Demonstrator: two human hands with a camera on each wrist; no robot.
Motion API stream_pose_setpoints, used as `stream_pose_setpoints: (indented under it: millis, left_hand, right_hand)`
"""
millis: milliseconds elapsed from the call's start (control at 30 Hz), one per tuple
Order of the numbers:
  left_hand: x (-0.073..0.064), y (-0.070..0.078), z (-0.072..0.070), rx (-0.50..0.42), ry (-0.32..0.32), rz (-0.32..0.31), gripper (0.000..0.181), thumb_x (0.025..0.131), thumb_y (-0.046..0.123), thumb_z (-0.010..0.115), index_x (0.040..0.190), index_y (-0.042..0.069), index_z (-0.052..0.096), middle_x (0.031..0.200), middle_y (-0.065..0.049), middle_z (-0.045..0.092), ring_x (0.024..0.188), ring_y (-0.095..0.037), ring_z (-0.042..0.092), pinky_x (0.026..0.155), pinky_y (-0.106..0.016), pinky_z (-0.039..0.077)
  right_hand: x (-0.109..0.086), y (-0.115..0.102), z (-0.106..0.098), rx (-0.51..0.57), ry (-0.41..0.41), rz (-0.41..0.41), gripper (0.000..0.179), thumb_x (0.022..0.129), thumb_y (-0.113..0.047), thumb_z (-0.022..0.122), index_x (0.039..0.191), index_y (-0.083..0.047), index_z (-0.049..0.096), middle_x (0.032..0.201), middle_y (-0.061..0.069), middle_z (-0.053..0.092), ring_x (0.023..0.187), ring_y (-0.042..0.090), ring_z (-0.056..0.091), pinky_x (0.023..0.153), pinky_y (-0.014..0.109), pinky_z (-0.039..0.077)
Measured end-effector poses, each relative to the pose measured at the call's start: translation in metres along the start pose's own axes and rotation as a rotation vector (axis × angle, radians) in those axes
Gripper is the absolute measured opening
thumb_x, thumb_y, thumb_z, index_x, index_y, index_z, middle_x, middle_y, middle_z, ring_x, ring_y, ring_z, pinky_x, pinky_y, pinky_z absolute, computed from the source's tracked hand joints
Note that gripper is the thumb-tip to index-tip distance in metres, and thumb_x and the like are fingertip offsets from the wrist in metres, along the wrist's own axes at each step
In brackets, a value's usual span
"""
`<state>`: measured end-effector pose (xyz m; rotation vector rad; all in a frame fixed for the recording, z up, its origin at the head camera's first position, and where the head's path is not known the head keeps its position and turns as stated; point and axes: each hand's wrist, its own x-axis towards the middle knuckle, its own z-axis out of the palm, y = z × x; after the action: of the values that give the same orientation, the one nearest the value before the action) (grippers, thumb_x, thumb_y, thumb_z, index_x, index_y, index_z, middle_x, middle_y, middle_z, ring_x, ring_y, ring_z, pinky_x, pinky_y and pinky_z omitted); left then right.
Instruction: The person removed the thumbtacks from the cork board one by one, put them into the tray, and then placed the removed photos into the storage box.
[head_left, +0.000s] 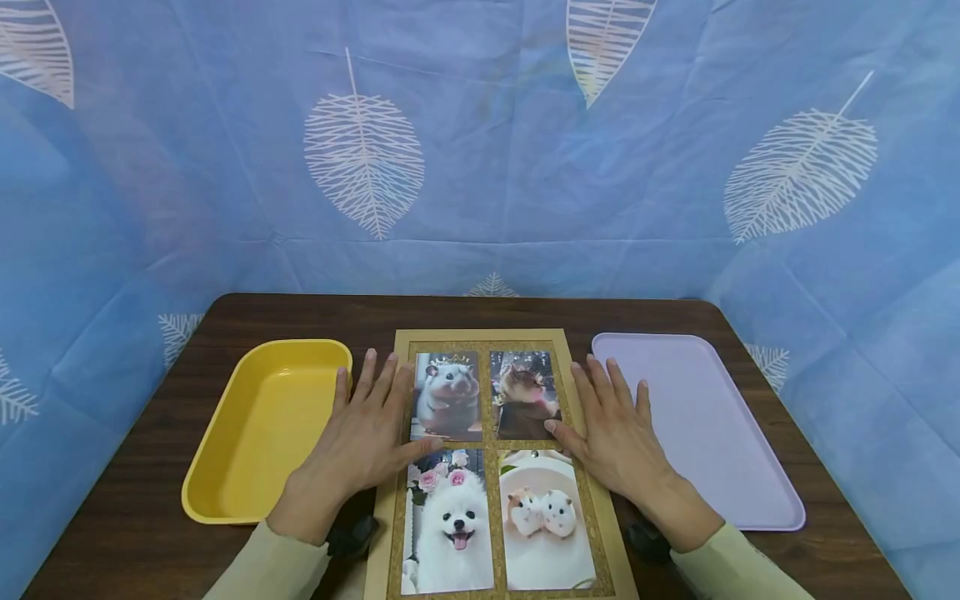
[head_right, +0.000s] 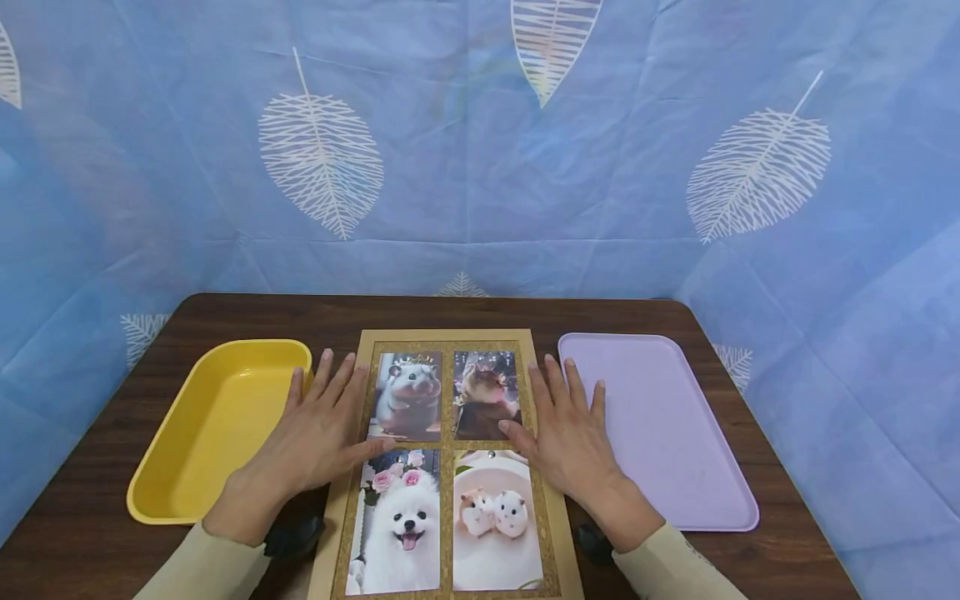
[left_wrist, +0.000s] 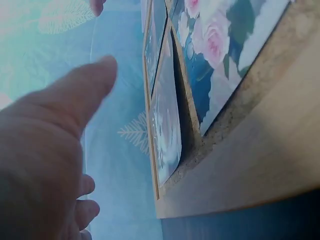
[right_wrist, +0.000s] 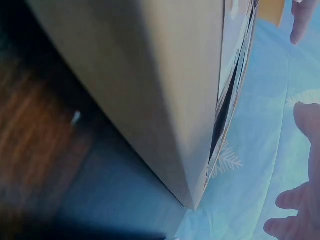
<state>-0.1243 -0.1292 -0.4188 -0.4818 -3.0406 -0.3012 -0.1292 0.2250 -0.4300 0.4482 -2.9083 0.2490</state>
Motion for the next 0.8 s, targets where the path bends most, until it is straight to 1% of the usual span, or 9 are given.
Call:
stream_pose_setpoints:
  millis: [67,167,233,300,400,533,700,800]
  left_hand:
    - [0.002,-0.001,0.000,0.022,0.006,0.002,0.110,0.090,0.075,0.065,0.169,0.009,0.024,0.175,-0.018,0.018,0.163,-0.042,0.002,0.127,-0.071,0.002]
    - [0.007,-0.003,0.000,0.042,0.019,0.017,0.105,0.092,0.067,0.071,0.168,0.008,0.028,0.174,-0.019,0.023,0.163,-0.042,0.005,0.128,-0.070,0.005]
    - [0.012,-0.003,0.000,0.052,0.034,0.035,0.101,0.092,0.061,0.074,0.166,0.007,0.032,0.173,-0.020,0.026,0.163,-0.042,0.009,0.127,-0.070,0.008]
    - [0.018,-0.003,0.000,0.061,0.028,0.047,0.098,0.093,0.059,0.074,0.165,0.006,0.034,0.173,-0.020,0.026,0.163,-0.042,0.010,0.128,-0.070,0.010]
    - [0.024,0.001,-0.001,0.053,-0.021,0.052,0.095,0.096,0.059,0.071,0.165,0.005,0.034,0.173,-0.020,0.024,0.163,-0.041,0.007,0.128,-0.068,0.009]
    - [0.028,0.008,-0.001,0.047,-0.103,0.044,0.096,0.098,0.063,0.064,0.167,0.006,0.029,0.175,-0.020,0.018,0.163,-0.041,0.003,0.129,-0.067,0.004]
    - [0.032,0.015,0.000,0.050,-0.141,0.048,0.097,0.098,0.065,0.062,0.168,0.008,0.025,0.176,-0.020,0.014,0.163,-0.043,0.003,0.129,-0.067,0.006]
    - [0.035,0.013,-0.001,0.060,-0.166,0.060,0.099,0.098,0.065,0.062,0.169,0.008,0.023,0.176,-0.020,0.014,0.163,-0.044,0.004,0.129,-0.067,0.008]
  right_hand:
    - [0.002,-0.001,-0.001,0.009,0.018,-0.010,0.091,0.100,-0.054,0.067,0.164,0.000,0.031,0.170,0.026,0.028,0.158,0.051,0.021,0.117,0.082,0.018]
    - [0.007,-0.001,-0.003,0.024,0.070,-0.042,0.087,0.098,-0.048,0.073,0.159,0.003,0.039,0.166,0.028,0.035,0.154,0.052,0.028,0.116,0.080,0.024]
    - [0.011,0.000,-0.005,0.036,0.109,-0.081,0.083,0.096,-0.043,0.076,0.156,0.005,0.043,0.162,0.030,0.039,0.151,0.053,0.033,0.116,0.078,0.028]
    - [0.017,0.001,-0.007,0.037,0.156,-0.135,0.080,0.094,-0.038,0.080,0.151,0.008,0.048,0.156,0.032,0.045,0.146,0.054,0.040,0.114,0.074,0.034]
    - [0.029,0.000,-0.009,0.031,0.186,-0.211,0.075,0.092,-0.034,0.083,0.145,0.010,0.053,0.149,0.033,0.050,0.138,0.053,0.048,0.112,0.068,0.041]
    - [0.050,-0.007,-0.011,0.001,0.167,-0.274,0.068,0.094,-0.034,0.081,0.142,0.008,0.057,0.145,0.031,0.054,0.133,0.050,0.053,0.109,0.063,0.046]
    - [0.075,-0.022,-0.012,-0.028,0.153,-0.315,0.060,0.096,-0.033,0.080,0.138,0.004,0.062,0.140,0.026,0.060,0.129,0.046,0.057,0.106,0.060,0.050]
    - [0.087,-0.031,-0.010,-0.041,0.144,-0.341,0.055,0.097,-0.033,0.078,0.136,0.004,0.064,0.137,0.024,0.061,0.127,0.044,0.058,0.104,0.058,0.052]
